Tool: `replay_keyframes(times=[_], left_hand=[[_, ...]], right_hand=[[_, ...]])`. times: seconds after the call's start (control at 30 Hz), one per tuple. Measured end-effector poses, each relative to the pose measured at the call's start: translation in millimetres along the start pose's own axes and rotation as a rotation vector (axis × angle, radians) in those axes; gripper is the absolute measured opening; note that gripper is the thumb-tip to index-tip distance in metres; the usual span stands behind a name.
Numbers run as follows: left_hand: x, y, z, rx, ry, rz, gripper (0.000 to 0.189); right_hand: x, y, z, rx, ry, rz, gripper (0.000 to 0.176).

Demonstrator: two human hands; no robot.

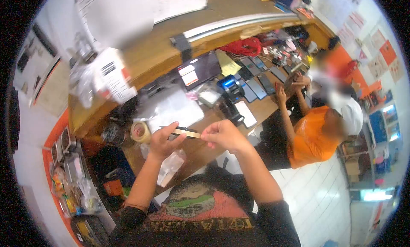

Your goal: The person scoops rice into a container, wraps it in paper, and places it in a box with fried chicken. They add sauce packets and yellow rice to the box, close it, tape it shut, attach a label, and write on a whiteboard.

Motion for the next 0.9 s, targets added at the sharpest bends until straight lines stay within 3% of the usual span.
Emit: replay_keyframes(times=[0.1,0.2,0.3,0.4,0.5,0.57,0.7,0.9], left_hand=[[-7,-52,31,0.089,-0.003,-0.129,0.055],[5,-122,34,0.405,0.226,-0.262,0.055],[10,-174,69,0.535,0.448,-0.549,0.056],[14,-224,75,0.708,0.506,-0.671,0.056],[34,-276,66,0.715,0.433,-0.656,0.043],[39,-296,78,0.691,0.399,-0.606,0.032],[55,-333,89,0.608,0.274,-0.502,0.028],[68,-358,67,0.753,0.118,-0.365,0.024]], right_hand=[[-33,49,12,-0.025,-0.017,0.058,0.014],[-64,89,25,-0.067,-0.026,0.082,0.014],[-106,121,50,-0.178,-0.011,0.198,0.012],[-159,144,78,-0.292,-0.003,0.274,0.01],[-188,159,96,-0.335,-0.047,0.366,0.012],[-201,166,113,-0.381,-0.027,0.255,0.012],[-225,178,146,-0.545,0.056,0.175,0.013],[-237,180,161,-0.657,-0.047,-0.171,0.016]])
Point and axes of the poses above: each hand's wrist, its own z-axis towards the middle knuckle, its own y-axis out of the back of the hand, x = y × z, the point moved 6 cm from there along z, towards the middle knuckle, and after that the axes turned 3 degrees about -z, right-handed, at the moved point
